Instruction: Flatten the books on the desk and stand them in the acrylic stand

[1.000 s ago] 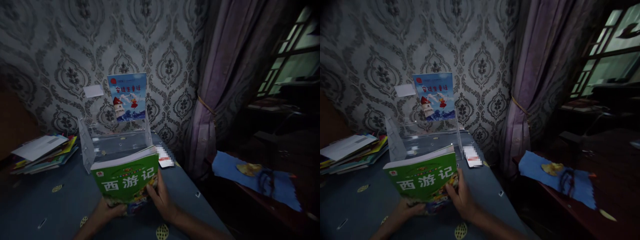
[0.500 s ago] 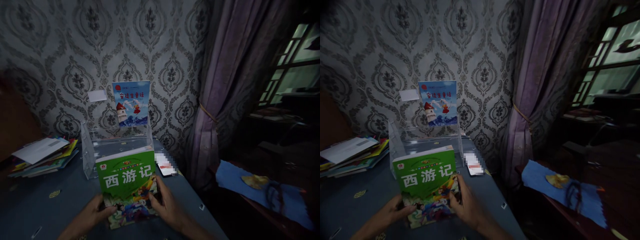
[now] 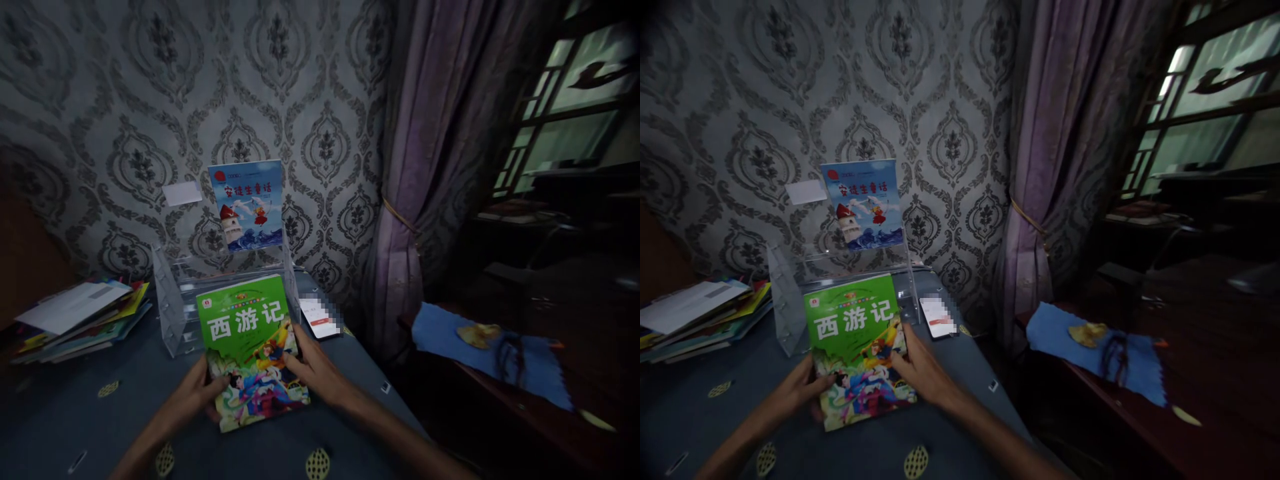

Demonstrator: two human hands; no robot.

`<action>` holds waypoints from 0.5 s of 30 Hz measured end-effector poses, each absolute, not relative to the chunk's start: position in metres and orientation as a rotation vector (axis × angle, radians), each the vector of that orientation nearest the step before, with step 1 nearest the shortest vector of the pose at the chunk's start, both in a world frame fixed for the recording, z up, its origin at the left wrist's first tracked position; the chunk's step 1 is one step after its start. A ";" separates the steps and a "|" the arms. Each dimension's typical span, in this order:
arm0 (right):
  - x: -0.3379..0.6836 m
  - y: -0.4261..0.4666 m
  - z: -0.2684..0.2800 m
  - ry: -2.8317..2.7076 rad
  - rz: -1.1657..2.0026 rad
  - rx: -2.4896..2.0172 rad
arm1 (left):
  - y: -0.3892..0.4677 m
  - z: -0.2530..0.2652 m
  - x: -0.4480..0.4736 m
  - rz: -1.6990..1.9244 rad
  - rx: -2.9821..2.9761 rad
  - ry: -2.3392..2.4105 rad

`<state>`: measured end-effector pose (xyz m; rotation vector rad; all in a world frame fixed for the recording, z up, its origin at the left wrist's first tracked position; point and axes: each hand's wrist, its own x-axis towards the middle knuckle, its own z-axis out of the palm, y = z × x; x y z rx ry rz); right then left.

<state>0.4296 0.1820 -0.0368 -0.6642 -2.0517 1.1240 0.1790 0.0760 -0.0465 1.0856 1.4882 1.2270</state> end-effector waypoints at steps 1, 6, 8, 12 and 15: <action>0.429 0.185 -0.035 -2.070 1.117 -0.673 | 0.080 -0.045 0.177 1.207 1.076 1.479; 0.422 0.212 -0.028 -2.121 1.078 -0.749 | 0.105 -0.040 0.170 1.237 0.995 1.452; 0.417 0.225 -0.026 -2.106 1.075 -0.761 | 0.117 -0.036 0.170 1.284 1.030 1.481; 0.406 0.244 -0.025 -2.052 1.003 -0.767 | 0.139 -0.024 0.176 1.349 1.127 1.546; 0.402 0.251 -0.024 -2.014 0.903 -0.764 | 0.150 -0.014 0.182 1.437 1.144 1.533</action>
